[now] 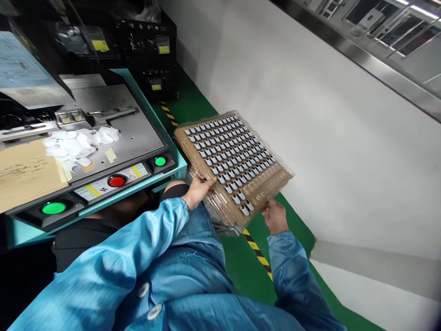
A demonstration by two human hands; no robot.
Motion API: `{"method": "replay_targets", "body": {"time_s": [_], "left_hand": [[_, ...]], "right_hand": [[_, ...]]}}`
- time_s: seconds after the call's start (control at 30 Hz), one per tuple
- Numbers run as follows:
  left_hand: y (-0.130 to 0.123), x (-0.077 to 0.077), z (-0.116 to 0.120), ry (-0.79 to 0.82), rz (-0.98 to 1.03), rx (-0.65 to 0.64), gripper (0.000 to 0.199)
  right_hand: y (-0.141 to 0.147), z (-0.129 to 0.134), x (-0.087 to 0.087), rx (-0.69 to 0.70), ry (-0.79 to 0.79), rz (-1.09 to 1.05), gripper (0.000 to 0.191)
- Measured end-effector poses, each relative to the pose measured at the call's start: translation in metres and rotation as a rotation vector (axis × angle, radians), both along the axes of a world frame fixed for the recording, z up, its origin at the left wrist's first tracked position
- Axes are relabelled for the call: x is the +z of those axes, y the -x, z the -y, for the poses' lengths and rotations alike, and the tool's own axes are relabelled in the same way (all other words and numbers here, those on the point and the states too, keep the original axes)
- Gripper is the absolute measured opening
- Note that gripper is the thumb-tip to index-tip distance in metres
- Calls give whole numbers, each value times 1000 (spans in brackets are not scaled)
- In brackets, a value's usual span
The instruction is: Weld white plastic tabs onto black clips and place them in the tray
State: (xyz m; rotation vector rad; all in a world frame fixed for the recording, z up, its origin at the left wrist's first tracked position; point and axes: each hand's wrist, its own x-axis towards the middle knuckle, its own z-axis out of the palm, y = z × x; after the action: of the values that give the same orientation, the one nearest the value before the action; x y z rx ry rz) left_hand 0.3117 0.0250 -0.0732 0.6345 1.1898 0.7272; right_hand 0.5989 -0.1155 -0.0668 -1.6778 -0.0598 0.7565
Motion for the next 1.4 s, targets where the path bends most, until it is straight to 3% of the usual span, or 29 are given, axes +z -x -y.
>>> {"method": "replay_targets", "body": {"time_s": [0.27,0.53,0.77,1.0,1.17,1.4], "left_hand": [[-12,-13,-24,-86,-123,118,68],[-11,-7,-40,-104,-91,83,53],[-9,-5,-43,-226,-140,95,54],[-4,-18,-48,-237,-234,57,52],[-4,-28,-47,-224,-330,3,60],[5,-19,-50,-248,-464,-118,64]], "right_hand": [[-3,0,2,-4,-61,-52,21],[-8,1,-2,-11,-136,-105,23],[-9,5,-15,43,-147,-84,38],[-7,2,-11,123,-85,1,41],[-7,-1,-8,77,-36,84,48],[-7,-3,-13,49,77,120,55]]}}
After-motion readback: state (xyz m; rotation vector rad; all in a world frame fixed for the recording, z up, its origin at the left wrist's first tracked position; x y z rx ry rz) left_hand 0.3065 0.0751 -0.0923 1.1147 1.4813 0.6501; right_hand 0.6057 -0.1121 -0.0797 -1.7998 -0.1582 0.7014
